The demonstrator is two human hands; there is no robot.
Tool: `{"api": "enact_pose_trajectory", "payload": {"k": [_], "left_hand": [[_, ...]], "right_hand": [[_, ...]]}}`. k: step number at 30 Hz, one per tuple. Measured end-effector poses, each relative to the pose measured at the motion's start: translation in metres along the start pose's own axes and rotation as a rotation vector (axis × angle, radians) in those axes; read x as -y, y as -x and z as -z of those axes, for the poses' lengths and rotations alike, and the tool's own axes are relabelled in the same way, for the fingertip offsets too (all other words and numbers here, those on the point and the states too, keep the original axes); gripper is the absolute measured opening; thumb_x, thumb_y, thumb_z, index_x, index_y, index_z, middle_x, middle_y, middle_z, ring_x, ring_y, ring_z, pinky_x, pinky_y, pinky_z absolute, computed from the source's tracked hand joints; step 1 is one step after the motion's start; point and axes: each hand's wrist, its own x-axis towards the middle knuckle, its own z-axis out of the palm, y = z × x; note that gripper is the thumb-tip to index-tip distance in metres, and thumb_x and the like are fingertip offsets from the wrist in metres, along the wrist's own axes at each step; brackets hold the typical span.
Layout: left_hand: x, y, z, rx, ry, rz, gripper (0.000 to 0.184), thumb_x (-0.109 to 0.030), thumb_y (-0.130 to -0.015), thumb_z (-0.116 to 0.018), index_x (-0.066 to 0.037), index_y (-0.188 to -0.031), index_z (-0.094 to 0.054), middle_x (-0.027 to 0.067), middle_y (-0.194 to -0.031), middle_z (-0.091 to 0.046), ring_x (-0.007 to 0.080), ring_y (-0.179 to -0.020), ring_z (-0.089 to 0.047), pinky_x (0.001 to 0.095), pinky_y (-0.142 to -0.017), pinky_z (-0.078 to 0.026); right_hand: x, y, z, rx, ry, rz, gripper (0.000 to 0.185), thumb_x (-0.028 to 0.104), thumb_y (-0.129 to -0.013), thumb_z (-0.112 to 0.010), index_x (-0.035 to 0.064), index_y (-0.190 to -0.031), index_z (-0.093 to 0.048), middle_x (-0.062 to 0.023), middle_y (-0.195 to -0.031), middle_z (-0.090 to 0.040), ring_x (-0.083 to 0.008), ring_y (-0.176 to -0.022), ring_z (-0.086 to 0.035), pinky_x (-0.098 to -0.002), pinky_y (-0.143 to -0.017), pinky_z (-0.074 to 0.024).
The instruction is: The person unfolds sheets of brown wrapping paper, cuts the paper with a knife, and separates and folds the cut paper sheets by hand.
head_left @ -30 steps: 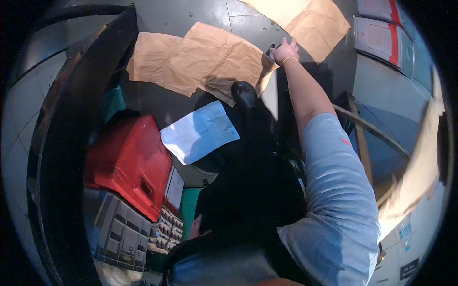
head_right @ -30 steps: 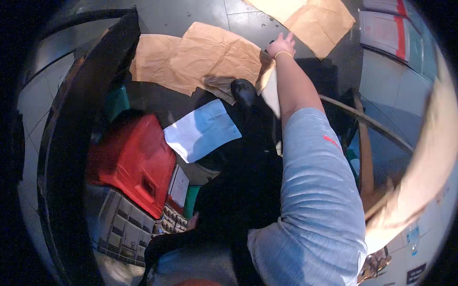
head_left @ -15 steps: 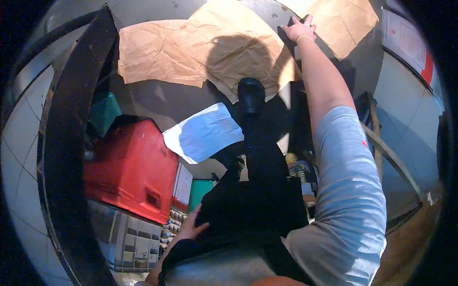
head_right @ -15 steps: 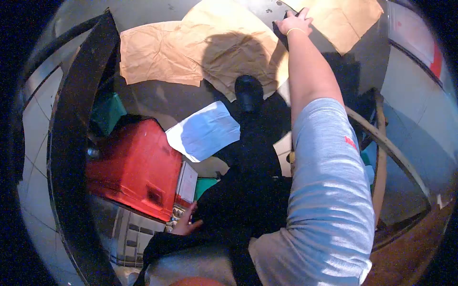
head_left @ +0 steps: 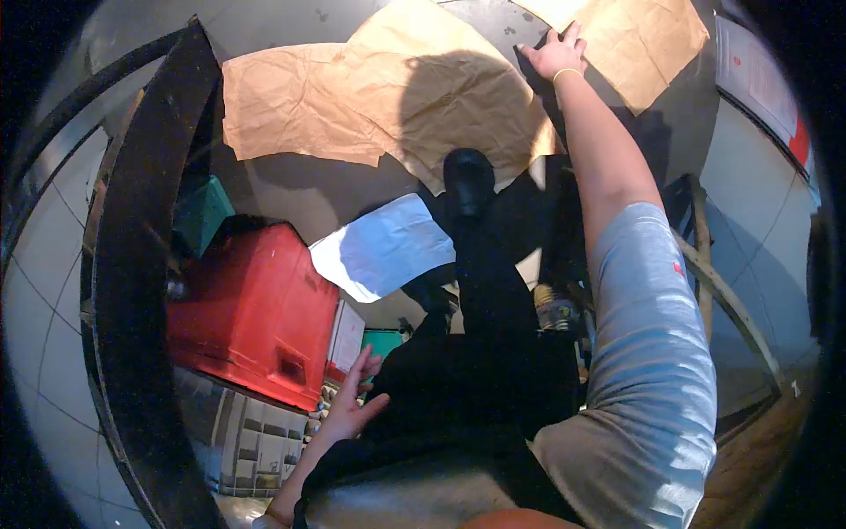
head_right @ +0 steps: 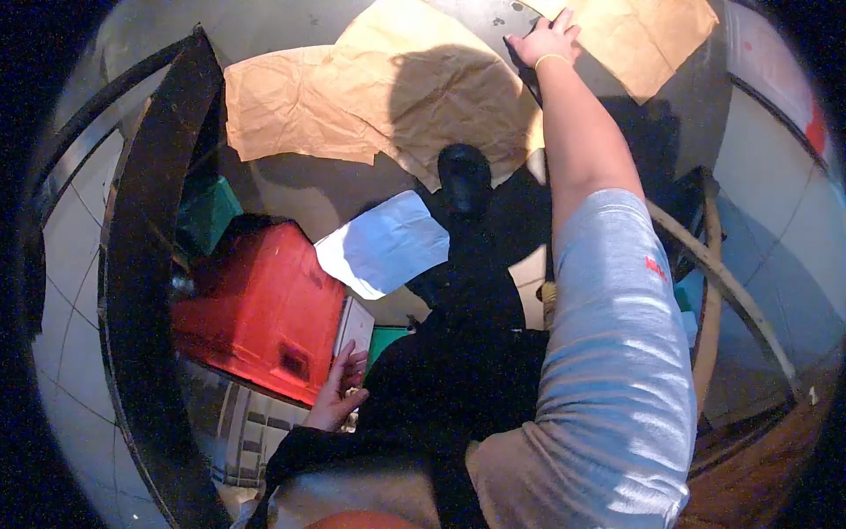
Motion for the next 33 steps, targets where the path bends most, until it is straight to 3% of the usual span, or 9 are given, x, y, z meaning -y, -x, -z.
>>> {"api": "enact_pose_trajectory", "payload": {"k": [8, 13, 18, 20, 23, 26, 30, 31, 33], "left_hand": [[-0.014, -0.063, 0.028, -0.024, 0.009, -0.236, 0.088, -0.012, -0.082, -0.066, -0.017, -0.149, -0.008, 0.0156, -0.148, -0.025, 0.0257, -0.135, -0.029, 0.0419, -0.105, -0.032], [-0.118, -0.162, 0.044, -0.199, 0.604, -0.339, 0.087, -0.013, -0.088, -0.06, -0.021, -0.148, 0.002, 0.0154, -0.153, -0.012, 0.0273, -0.142, -0.013, 0.0436, -0.107, -0.025], [-0.072, -0.202, 0.096, -0.324, 0.893, -0.407, 0.07, -0.002, -0.083, -0.063, -0.007, -0.14, -0.022, 0.0208, -0.12, -0.052, 0.0269, -0.102, -0.057, 0.0344, -0.082, -0.047], [-0.052, -0.19, 0.101, -0.459, 1.004, -0.44, 0.055, 0.005, -0.082, -0.061, -0.004, -0.13, -0.035, 0.0167, -0.107, -0.058, 0.0208, -0.077, -0.064, 0.0217, -0.063, -0.05], [0.015, -0.197, 0.118, -0.535, 0.723, -0.398, 0.059, -0.013, -0.084, -0.065, -0.009, -0.134, -0.034, 0.0166, -0.12, -0.05, 0.0257, -0.105, -0.055, 0.035, -0.084, -0.047], [0.002, -0.186, 0.093, -0.537, 0.515, -0.26, 0.075, -0.034, -0.085, -0.066, -0.017, -0.144, -0.022, 0.0149, -0.147, -0.023, 0.0323, -0.133, -0.028, 0.0458, -0.104, -0.033], [-0.088, -0.211, 0.077, -0.4, 0.154, -0.684, 0.095, -0.03, -0.078, -0.071, -0.013, -0.147, -0.008, 0.0219, -0.135, -0.041, 0.0314, -0.119, -0.048, 0.0397, -0.094, -0.042], [-0.111, -0.212, 0.07, -0.237, 0.126, -0.789, 0.098, -0.026, -0.077, -0.071, -0.014, -0.148, -0.005, 0.0238, -0.132, -0.045, 0.0335, -0.113, -0.053, 0.0378, -0.09, -0.045], [-0.136, -0.205, 0.052, -0.506, -0.203, -0.548, 0.099, -0.021, -0.076, -0.07, -0.017, -0.148, -0.002, 0.0227, -0.126, -0.051, 0.0346, -0.106, -0.058, 0.0388, -0.088, -0.046]], "right_hand": [[0.027, 0.061, 0.006, -0.364, 0.0, 0.355, 0.078, 0.058, -0.085, -0.048, 0.0072, -0.142, -0.029, -0.0098, -0.148, -0.028, -0.0279, -0.137, -0.024, -0.0595, -0.106, -0.02], [0.088, 0.27, 0.038, -0.017, -0.335, 0.843, 0.07, 0.047, -0.08, -0.059, 0.0023, -0.131, -0.043, -0.0158, -0.138, -0.039, -0.0301, -0.131, -0.033, -0.0509, -0.103, -0.0262], [0.076, 0.363, 0.019, 0.212, -0.489, 1.406, 0.056, 0.026, -0.076, -0.068, 0.0064, -0.125, -0.051, -0.0169, -0.129, -0.045, -0.0312, -0.123, -0.041, -0.0459, -0.099, -0.0341], [0.069, 0.329, -0.002, 0.455, -0.743, 1.156, 0.043, 0.022, -0.074, -0.07, 0.006, -0.112, -0.057, -0.0161, -0.118, -0.053, -0.0324, -0.112, -0.048, -0.0449, -0.093, -0.0386], [0.067, 0.218, 0.016, -0.502, -0.551, 0.828, 0.023, 0.02, -0.072, -0.069, 0.0053, -0.087, -0.059, -0.015, -0.09, -0.06, -0.0303, -0.085, -0.058, -0.0417, -0.074, -0.0469], [0.019, 0.091, -0.023, -0.305, -0.472, 0.016, 0.083, 0.051, -0.054, -0.08, 0.0052, -0.117, -0.052, -0.0174, -0.12, -0.057, -0.0313, -0.109, -0.057, -0.0378, -0.092, -0.0454], [0.04, 0.089, -0.022, 0.341, -0.017, 0.195, 0.067, 0.046, -0.065, -0.074, 0.004, -0.116, -0.059, -0.0176, -0.116, -0.061, -0.0304, -0.106, -0.06, -0.0383, -0.091, -0.0475], [0.043, 0.095, -0.028, 0.214, 0.052, 0.272, 0.047, 0.04, -0.071, -0.067, 0.0047, -0.103, -0.066, -0.0191, -0.102, -0.065, -0.0328, -0.097, -0.063, -0.0409, -0.086, -0.05], [0.049, 0.129, -0.019, 0.09, -0.033, 0.341, 0.041, 0.037, -0.073, -0.064, 0.0053, -0.099, -0.067, -0.0198, -0.099, -0.066, -0.0343, -0.095, -0.063, -0.0416, -0.084, -0.0505]]}}
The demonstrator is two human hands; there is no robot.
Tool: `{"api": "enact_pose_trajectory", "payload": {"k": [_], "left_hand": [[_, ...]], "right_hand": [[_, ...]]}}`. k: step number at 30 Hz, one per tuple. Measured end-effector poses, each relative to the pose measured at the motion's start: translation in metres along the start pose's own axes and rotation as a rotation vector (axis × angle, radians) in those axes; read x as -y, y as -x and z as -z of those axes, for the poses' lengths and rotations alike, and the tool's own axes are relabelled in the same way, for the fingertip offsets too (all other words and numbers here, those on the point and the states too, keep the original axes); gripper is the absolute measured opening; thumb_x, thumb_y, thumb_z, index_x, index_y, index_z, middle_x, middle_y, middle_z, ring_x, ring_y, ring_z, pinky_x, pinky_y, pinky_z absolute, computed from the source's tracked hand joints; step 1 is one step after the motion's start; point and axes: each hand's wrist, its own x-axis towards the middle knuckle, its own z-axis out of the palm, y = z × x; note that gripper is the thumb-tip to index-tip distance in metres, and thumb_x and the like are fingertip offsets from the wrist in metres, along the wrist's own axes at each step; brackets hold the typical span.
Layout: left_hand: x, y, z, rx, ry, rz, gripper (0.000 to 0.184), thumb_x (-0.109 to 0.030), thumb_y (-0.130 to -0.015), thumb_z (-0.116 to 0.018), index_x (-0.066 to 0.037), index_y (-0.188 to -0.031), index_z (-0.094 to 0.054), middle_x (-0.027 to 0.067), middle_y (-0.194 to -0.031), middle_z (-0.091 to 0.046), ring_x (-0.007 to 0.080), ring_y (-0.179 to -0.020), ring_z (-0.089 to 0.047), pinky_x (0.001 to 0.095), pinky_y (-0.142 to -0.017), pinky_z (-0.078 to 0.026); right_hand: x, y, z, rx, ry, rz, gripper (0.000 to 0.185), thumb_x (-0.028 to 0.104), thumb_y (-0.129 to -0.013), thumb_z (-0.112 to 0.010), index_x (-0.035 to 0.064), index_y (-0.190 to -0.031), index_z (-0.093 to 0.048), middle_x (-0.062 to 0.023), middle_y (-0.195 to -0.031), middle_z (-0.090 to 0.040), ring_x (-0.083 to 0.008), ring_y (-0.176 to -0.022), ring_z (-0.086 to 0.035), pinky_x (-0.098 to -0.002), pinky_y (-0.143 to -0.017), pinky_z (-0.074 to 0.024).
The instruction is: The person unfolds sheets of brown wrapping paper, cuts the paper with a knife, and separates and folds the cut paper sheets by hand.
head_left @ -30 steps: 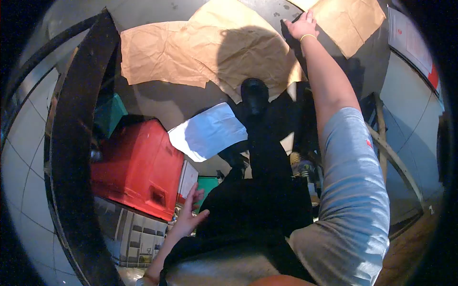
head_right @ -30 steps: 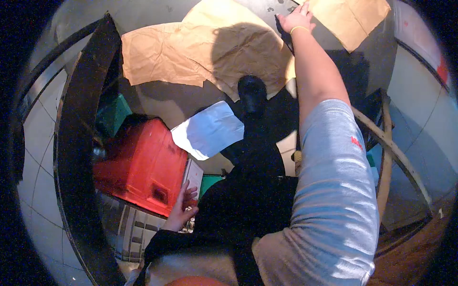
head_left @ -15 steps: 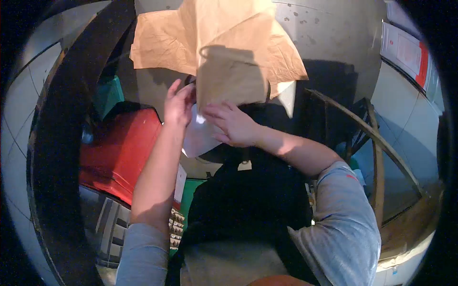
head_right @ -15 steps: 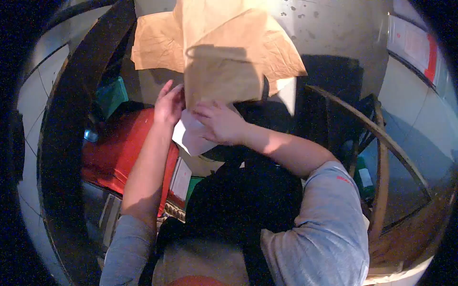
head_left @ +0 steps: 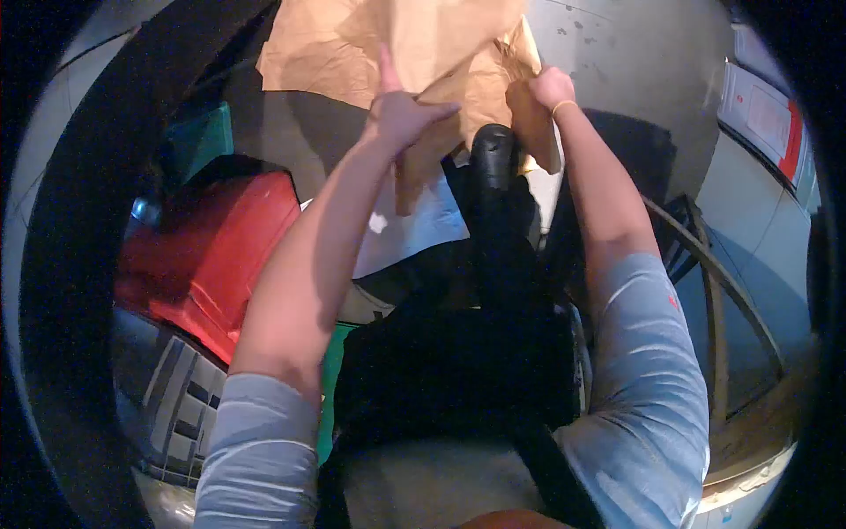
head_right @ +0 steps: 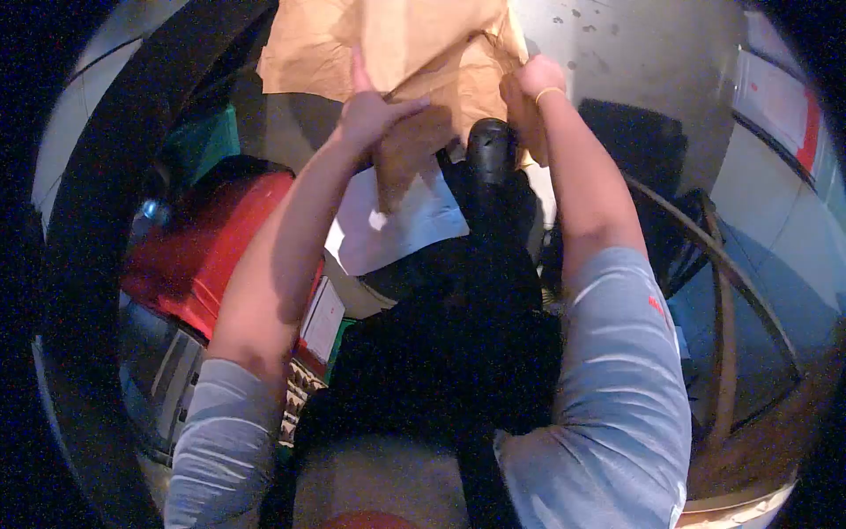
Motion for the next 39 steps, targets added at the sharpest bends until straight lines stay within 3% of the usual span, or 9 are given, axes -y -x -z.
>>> {"api": "enact_pose_trajectory", "payload": {"k": [5, 8, 15, 19, 25, 27, 31, 33, 39], "left_hand": [[0.01, 0.053, 0.02, -0.225, -0.047, -0.014, 0.101, -0.006, -0.072, -0.064, -0.018, -0.148, 0.002, 0.0246, -0.143, -0.029, 0.0324, -0.123, -0.045, 0.0352, -0.101, -0.037], [0.082, 0.11, 0.054, -0.491, -0.12, -0.229, 0.1, 0.009, -0.065, -0.053, -0.006, -0.147, 0.003, 0.0167, -0.153, -0.005, 0.0289, -0.141, -0.009, 0.0336, -0.114, -0.009], [0.135, 0.212, 0.079, -0.541, 0.107, -0.032, 0.095, 0.01, -0.071, -0.053, -0.008, -0.148, 0.0, 0.0153, -0.152, -0.012, 0.0254, -0.138, -0.019, 0.0332, -0.111, -0.019], [0.122, 0.178, 0.044, -0.331, 0.503, -0.073, 0.066, -0.004, -0.085, -0.053, -0.008, -0.144, -0.022, 0.0135, -0.141, -0.036, 0.0229, -0.128, -0.037, 0.0326, -0.103, -0.035], [0.168, 0.138, 0.044, -0.308, 1.057, 0.395, 0.035, -0.01, -0.088, -0.054, -0.003, -0.122, -0.047, 0.0071, -0.119, -0.056, 0.0156, -0.104, -0.056, 0.0274, -0.083, -0.049], [0.193, 0.131, 0.048, -0.454, 1.037, 0.239, 0.042, -0.003, -0.085, -0.056, -0.001, -0.126, -0.044, 0.0106, -0.118, -0.055, 0.0212, -0.105, -0.056, 0.0334, -0.085, -0.049], [0.196, 0.16, 0.057, -0.609, 0.845, 0.303, 0.062, 0.006, -0.081, -0.055, -0.002, -0.137, -0.029, 0.015, -0.13, -0.045, 0.0255, -0.115, -0.049, 0.0363, -0.095, -0.043], [0.198, 0.181, 0.059, -0.64, 0.68, 0.256, 0.074, 0.009, -0.079, -0.054, -0.003, -0.142, -0.017, 0.0169, -0.138, -0.035, 0.0275, -0.122, -0.042, 0.0374, -0.1, -0.038], [0.134, 0.203, 0.08, -0.704, 0.309, 0.266, 0.095, 0.006, -0.077, -0.056, -0.006, -0.146, 0.01, 0.0194, -0.149, -0.013, 0.0312, -0.134, -0.024, 0.0385, -0.109, -0.025]], "right_hand": [[-0.002, 0.066, 0.006, -0.257, -0.171, -0.146, 0.035, 0.031, -0.079, -0.058, 0.0075, -0.104, -0.065, -0.0173, -0.096, -0.067, -0.0363, -0.092, -0.063, -0.0409, -0.083, -0.0503], [0.012, 0.131, 0.062, -0.578, -0.59, -0.172, 0.035, 0.022, -0.079, -0.06, 0.012, -0.113, -0.062, -0.0181, -0.096, -0.066, -0.0348, -0.09, -0.064, -0.0402, -0.08, -0.0509], [0.099, 0.242, 0.095, -0.724, -0.361, 0.468, 0.062, 0.004, -0.069, -0.059, 0.0139, -0.129, -0.05, -0.0188, -0.099, -0.064, -0.035, -0.088, -0.063, -0.0384, -0.074, -0.0526], [0.188, 0.275, 0.028, 0.149, -0.479, 0.691, 0.047, 0.021, -0.081, -0.058, 0.0109, -0.125, -0.048, -0.0203, -0.09, -0.062, -0.038, -0.081, -0.062, -0.0491, -0.068, -0.0485], [0.224, 0.232, -0.042, 0.678, -0.668, 1.228, 0.034, 0.019, -0.082, -0.058, 0.0043, -0.112, -0.06, -0.0171, -0.093, -0.065, -0.0307, -0.086, -0.063, -0.0404, -0.081, -0.0481], [0.219, 0.174, -0.025, 0.995, -0.796, 0.887, 0.037, 0.021, -0.078, -0.063, 0.0059, -0.112, -0.063, -0.0117, -0.096, -0.067, -0.0228, -0.086, -0.063, -0.0362, -0.081, -0.0475], [0.186, -0.004, -0.042, -0.131, -0.41, 0.798, 0.025, 0.028, -0.08, -0.055, 0.0071, -0.087, -0.067, -0.0138, -0.096, -0.066, -0.03, -0.089, -0.061, -0.0368, -0.085, -0.0477], [0.171, -0.059, -0.011, -0.172, -0.125, 0.448, 0.054, 0.039, -0.078, -0.066, 0.0068, -0.121, -0.057, -0.0171, -0.118, -0.059, -0.0299, -0.108, -0.057, -0.037, -0.094, -0.0443], [0.144, -0.138, -0.027, -0.28, -0.13, 0.285, 0.074, 0.062, -0.066, -0.066, 0.0203, -0.126, -0.054, -0.0162, -0.141, -0.037, -0.0378, -0.131, -0.03, -0.0438, -0.107, -0.0305]]}}
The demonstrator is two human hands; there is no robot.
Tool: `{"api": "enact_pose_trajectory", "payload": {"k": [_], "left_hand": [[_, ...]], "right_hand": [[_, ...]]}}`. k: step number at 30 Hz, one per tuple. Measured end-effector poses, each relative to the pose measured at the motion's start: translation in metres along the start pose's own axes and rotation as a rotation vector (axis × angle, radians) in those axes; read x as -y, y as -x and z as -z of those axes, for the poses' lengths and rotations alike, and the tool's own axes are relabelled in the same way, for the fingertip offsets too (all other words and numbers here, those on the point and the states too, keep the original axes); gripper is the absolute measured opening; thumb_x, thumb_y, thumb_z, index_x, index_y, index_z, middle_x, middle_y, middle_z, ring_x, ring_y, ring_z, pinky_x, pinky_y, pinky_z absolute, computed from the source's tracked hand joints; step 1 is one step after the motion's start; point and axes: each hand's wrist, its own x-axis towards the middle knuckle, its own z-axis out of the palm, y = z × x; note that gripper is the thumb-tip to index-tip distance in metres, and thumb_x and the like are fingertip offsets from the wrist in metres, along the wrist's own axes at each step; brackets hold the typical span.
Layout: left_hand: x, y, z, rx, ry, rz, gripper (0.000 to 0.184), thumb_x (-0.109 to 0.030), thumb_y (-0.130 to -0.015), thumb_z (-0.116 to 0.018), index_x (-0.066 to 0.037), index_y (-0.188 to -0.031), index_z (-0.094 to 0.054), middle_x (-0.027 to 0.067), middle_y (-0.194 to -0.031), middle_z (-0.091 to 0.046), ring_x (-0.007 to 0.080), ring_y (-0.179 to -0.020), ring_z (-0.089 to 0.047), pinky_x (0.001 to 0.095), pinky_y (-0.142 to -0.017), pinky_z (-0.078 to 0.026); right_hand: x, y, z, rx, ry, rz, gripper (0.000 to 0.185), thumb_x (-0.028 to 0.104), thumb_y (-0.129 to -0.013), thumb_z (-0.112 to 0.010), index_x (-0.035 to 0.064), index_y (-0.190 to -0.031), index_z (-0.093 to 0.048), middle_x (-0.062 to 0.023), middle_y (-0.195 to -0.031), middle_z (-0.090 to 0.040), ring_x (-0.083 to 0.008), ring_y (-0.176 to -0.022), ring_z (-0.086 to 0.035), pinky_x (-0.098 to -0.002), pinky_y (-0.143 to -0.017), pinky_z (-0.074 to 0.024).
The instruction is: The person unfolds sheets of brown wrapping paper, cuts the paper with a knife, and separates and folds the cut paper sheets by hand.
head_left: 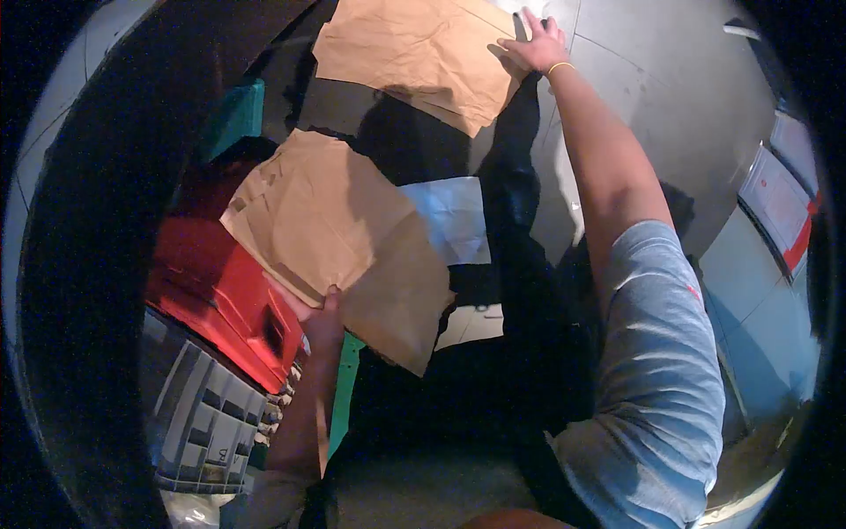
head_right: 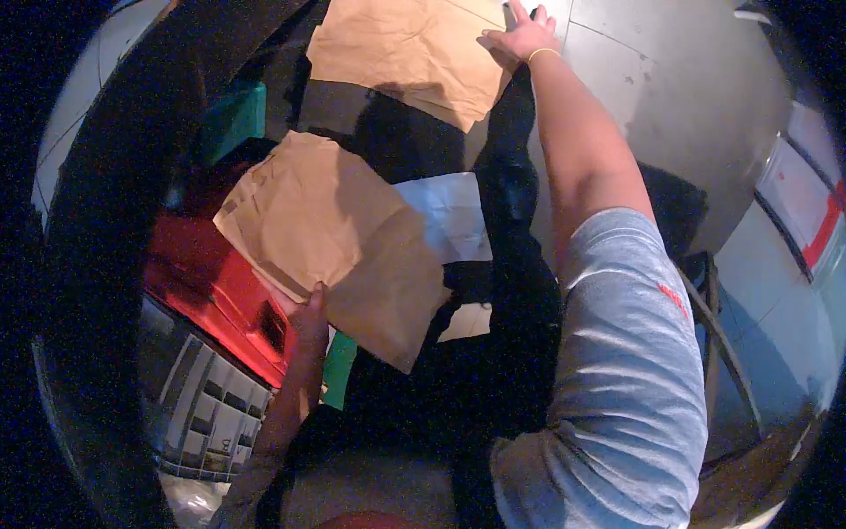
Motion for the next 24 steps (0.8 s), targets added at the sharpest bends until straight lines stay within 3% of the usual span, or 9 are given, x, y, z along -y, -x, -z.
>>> {"api": "enact_pose_trajectory", "payload": {"k": [2, 3, 6, 10, 15, 20, 21, 23, 24], "left_hand": [[-0.011, 0.003, -0.001, 0.004, 0.106, 0.079, 0.097, 0.004, -0.078, -0.056, -0.007, -0.145, 0.013, 0.02, -0.15, -0.01, 0.0316, -0.135, -0.023, 0.0379, -0.11, -0.024], [-0.007, 0.003, 0.002, 0.019, 0.042, 0.045, 0.096, 0.004, -0.079, -0.055, -0.008, -0.145, 0.013, 0.0202, -0.15, -0.009, 0.0318, -0.135, -0.023, 0.0382, -0.109, -0.025], [0.0, 0.002, 0.009, 0.042, -0.112, -0.033, 0.092, 0.003, -0.082, -0.053, -0.009, -0.146, 0.012, 0.0215, -0.15, -0.01, 0.0323, -0.133, -0.026, 0.0382, -0.107, -0.029], [-0.01, -0.014, 0.004, 0.053, -0.36, -0.164, 0.086, 0.003, -0.081, -0.052, -0.008, -0.147, 0.002, 0.0245, -0.143, -0.029, 0.0333, -0.125, -0.041, 0.0361, -0.102, -0.036], [-0.013, -0.039, -0.011, -0.015, -0.553, -0.372, 0.084, 0.006, -0.078, -0.052, -0.012, -0.148, -0.009, 0.0228, -0.128, -0.05, 0.0306, -0.099, -0.058, 0.0325, -0.084, -0.046], [0.007, -0.046, -0.014, 0.031, -0.47, -0.274, 0.081, 0.009, -0.072, -0.051, -0.018, -0.145, -0.027, 0.0189, -0.114, -0.057, 0.0233, -0.076, -0.056, 0.0296, -0.067, -0.046], [0.003, -0.048, -0.017, 0.09, -0.442, -0.291, 0.076, 0.009, -0.073, -0.051, -0.018, -0.142, -0.033, 0.0181, -0.116, -0.057, 0.025, -0.086, -0.056, 0.0306, -0.074, -0.045], [-0.008, -0.055, -0.021, 0.208, -0.39, -0.326, 0.068, 0.011, -0.074, -0.051, -0.018, -0.136, -0.046, 0.0164, -0.119, -0.059, 0.0284, -0.106, -0.057, 0.0327, -0.089, -0.044], [0.0, -0.064, -0.023, 0.181, -0.407, -0.381, 0.061, 0.009, -0.072, -0.052, -0.017, -0.128, -0.052, 0.017, -0.114, -0.058, 0.0279, -0.097, -0.057, 0.0328, -0.083, -0.046]], "right_hand": [[0.038, 0.029, 0.037, 0.29, 0.141, -0.085, 0.054, 0.058, -0.072, -0.061, 0.0237, -0.113, -0.066, -0.0116, -0.144, -0.033, -0.0376, -0.132, -0.029, -0.0447, -0.106, -0.0313], [0.042, 0.032, 0.038, 0.4, 0.098, -0.178, 0.069, 0.065, -0.061, -0.067, 0.0279, -0.119, -0.063, -0.0068, -0.152, -0.015, -0.0404, -0.138, -0.012, -0.0528, -0.109, -0.0221], [0.046, 0.044, 0.035, 0.412, 0.159, -0.184, 0.068, 0.063, -0.062, -0.068, 0.0238, -0.118, -0.063, -0.0061, -0.151, -0.017, -0.0364, -0.137, -0.017, -0.0593, -0.107, -0.0208], [0.037, 0.037, 0.029, 0.54, 0.002, -0.174, 0.071, 0.058, -0.062, -0.07, 0.0143, -0.117, -0.064, -0.0072, -0.138, -0.042, -0.0282, -0.136, -0.018, -0.0588, -0.108, -0.0168], [0.011, 0.05, 0.001, 0.202, -0.255, -0.209, 0.065, 0.055, -0.062, -0.071, 0.0187, -0.116, -0.064, -0.0085, -0.123, -0.056, -0.0343, -0.134, -0.019, -0.0504, -0.109, -0.0212], [0.052, 0.059, 0.025, 0.383, 0.107, -0.19, 0.063, 0.055, -0.059, -0.072, 0.0235, -0.112, -0.066, -0.0037, -0.139, -0.042, -0.0393, -0.134, -0.018, -0.0475, -0.108, -0.0255], [0.059, 0.056, 0.034, 0.473, 0.194, -0.174, 0.06, 0.056, -0.057, -0.073, 0.0254, -0.109, -0.068, -0.0029, -0.147, -0.028, -0.0375, -0.136, -0.019, -0.0489, -0.108, -0.0261], [0.046, 0.04, 0.02, 0.633, 0.164, -0.091, 0.057, 0.055, -0.059, -0.073, 0.0265, -0.108, -0.069, -0.0067, -0.148, -0.023, -0.0379, -0.137, -0.019, -0.0508, -0.107, -0.0258], [0.041, 0.035, 0.012, 0.711, 0.149, -0.05, 0.055, 0.055, -0.06, -0.073, 0.0271, -0.107, -0.069, -0.0086, -0.149, -0.021, -0.038, -0.137, -0.018, -0.0517, -0.107, -0.0256]]}}
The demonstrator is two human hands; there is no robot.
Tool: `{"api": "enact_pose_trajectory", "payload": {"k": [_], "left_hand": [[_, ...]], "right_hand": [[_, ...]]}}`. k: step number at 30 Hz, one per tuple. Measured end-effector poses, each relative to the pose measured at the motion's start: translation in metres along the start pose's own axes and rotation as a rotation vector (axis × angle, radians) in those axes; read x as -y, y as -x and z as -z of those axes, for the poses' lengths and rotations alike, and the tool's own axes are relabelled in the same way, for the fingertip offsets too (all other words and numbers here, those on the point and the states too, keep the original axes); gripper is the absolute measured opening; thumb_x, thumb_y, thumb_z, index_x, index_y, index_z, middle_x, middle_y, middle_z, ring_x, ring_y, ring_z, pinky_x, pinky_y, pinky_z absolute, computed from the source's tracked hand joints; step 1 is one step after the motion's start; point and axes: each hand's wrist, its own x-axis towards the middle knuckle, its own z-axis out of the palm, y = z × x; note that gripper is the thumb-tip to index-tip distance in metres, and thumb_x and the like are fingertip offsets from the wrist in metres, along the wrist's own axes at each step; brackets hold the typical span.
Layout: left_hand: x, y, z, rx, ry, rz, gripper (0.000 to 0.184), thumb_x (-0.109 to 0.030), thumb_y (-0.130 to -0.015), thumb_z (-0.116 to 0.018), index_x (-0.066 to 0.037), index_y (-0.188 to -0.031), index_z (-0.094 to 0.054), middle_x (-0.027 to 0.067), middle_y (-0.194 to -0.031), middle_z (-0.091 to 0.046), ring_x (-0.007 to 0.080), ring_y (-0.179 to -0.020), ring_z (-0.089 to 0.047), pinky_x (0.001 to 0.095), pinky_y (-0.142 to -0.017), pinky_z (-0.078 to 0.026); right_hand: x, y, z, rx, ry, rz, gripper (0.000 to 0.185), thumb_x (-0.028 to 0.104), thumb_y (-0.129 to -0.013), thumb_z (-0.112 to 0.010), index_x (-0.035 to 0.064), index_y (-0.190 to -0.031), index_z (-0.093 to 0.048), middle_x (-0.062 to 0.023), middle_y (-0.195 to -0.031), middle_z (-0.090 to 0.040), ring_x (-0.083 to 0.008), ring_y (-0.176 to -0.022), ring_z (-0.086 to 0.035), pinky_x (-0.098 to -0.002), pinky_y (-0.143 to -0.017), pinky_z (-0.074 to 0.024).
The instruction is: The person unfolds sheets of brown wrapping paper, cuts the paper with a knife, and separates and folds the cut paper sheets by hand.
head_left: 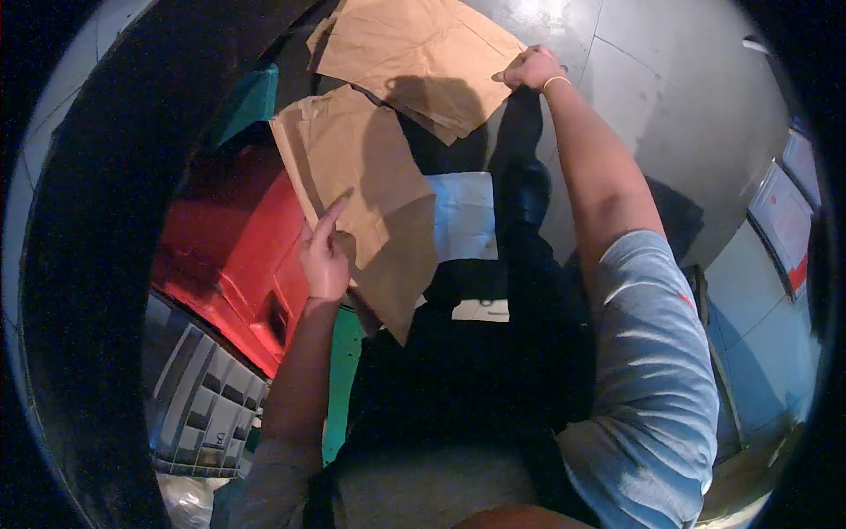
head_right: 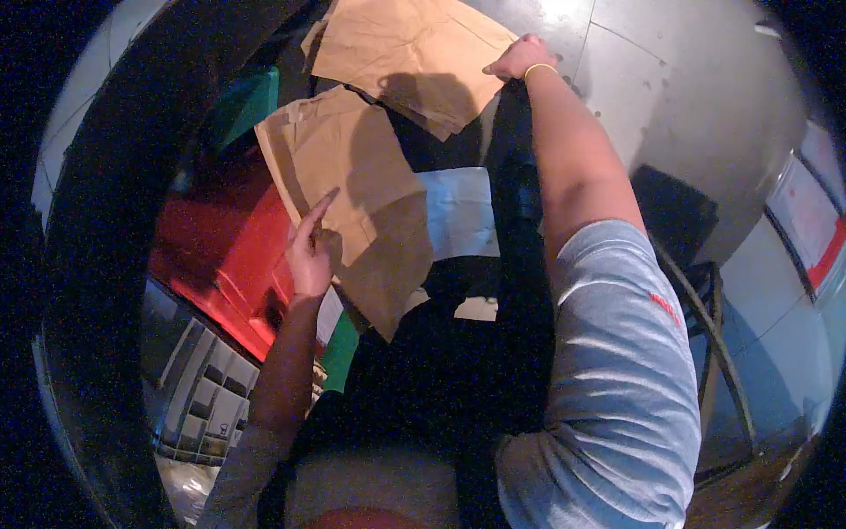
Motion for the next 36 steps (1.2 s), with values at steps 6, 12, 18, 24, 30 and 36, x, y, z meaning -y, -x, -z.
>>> {"api": "enact_pose_trajectory", "payload": {"k": [6, 12, 18, 24, 30, 36], "left_hand": [[0.035, -0.042, -0.041, -0.059, -0.038, 0.116, 0.046, 0.002, -0.067, -0.058, -0.009, -0.111, -0.066, 0.019, -0.102, -0.055, 0.0336, -0.09, -0.058, 0.0346, -0.081, -0.049], [0.001, -0.062, -0.053, 0.016, -0.098, -0.041, 0.048, 0.004, -0.07, -0.06, 0.0, -0.118, -0.059, 0.0142, -0.104, -0.06, 0.0275, -0.102, -0.057, 0.0328, -0.088, -0.047], [0.025, -0.074, -0.08, 0.008, 0.085, -0.087, 0.047, 0.004, -0.073, -0.053, 0.001, -0.12, -0.056, 0.019, -0.113, -0.056, 0.0337, -0.107, -0.054, 0.0368, -0.093, -0.045], [0.018, -0.07, -0.084, 0.107, -0.135, 0.013, 0.048, 0.002, -0.07, -0.052, -0.003, -0.118, -0.058, 0.0214, -0.116, -0.052, 0.036, -0.107, -0.054, 0.0376, -0.09, -0.046], [0.032, -0.062, -0.093, 0.151, -0.155, 0.024, 0.05, 0.003, -0.069, -0.052, -0.004, -0.118, -0.058, 0.0188, -0.116, -0.051, 0.0353, -0.104, -0.055, 0.0375, -0.088, -0.047], [0.036, -0.047, -0.091, 0.207, -0.178, 0.053, 0.054, 0.005, -0.07, -0.051, -0.007, -0.123, -0.055, 0.0167, -0.117, -0.051, 0.0321, -0.105, -0.055, 0.0353, -0.087, -0.048]], "right_hand": [[0.041, 0.02, -0.033, -0.301, 0.031, 0.02, 0.058, 0.055, -0.062, -0.072, 0.0285, -0.114, -0.066, -0.0103, -0.15, -0.018, -0.043, -0.134, -0.022, -0.0524, -0.106, -0.0271], [0.058, 0.03, -0.03, -0.02, -0.034, -0.105, 0.069, 0.057, -0.063, -0.072, 0.0182, -0.119, -0.062, -0.0142, -0.147, -0.02, -0.0363, -0.134, -0.024, -0.053, -0.105, -0.0279], [0.059, 0.022, -0.06, -0.214, -0.277, -0.155, 0.083, 0.055, -0.062, -0.075, 0.0147, -0.129, -0.05, -0.015, -0.141, -0.031, -0.0318, -0.13, -0.031, -0.0481, -0.104, -0.0313], [0.06, 0.013, -0.112, -0.121, -0.482, -0.318, 0.084, 0.047, -0.062, -0.077, 0.0138, -0.13, -0.041, -0.016, -0.117, -0.054, -0.0291, -0.109, -0.051, -0.0401, -0.092, -0.0434], [0.058, -0.019, -0.137, 0.09, -0.687, -0.029, 0.066, 0.037, -0.066, -0.08, 0.0093, -0.116, -0.047, -0.0109, -0.088, -0.061, -0.019, -0.072, -0.06, -0.0313, -0.064, -0.0513], [0.084, 0.012, -0.167, 0.061, -0.944, 0.157, 0.077, 0.05, -0.066, -0.074, 0.0176, -0.13, -0.044, -0.0194, -0.113, -0.058, -0.0335, -0.102, -0.057, -0.0414, -0.09, -0.0455]]}}
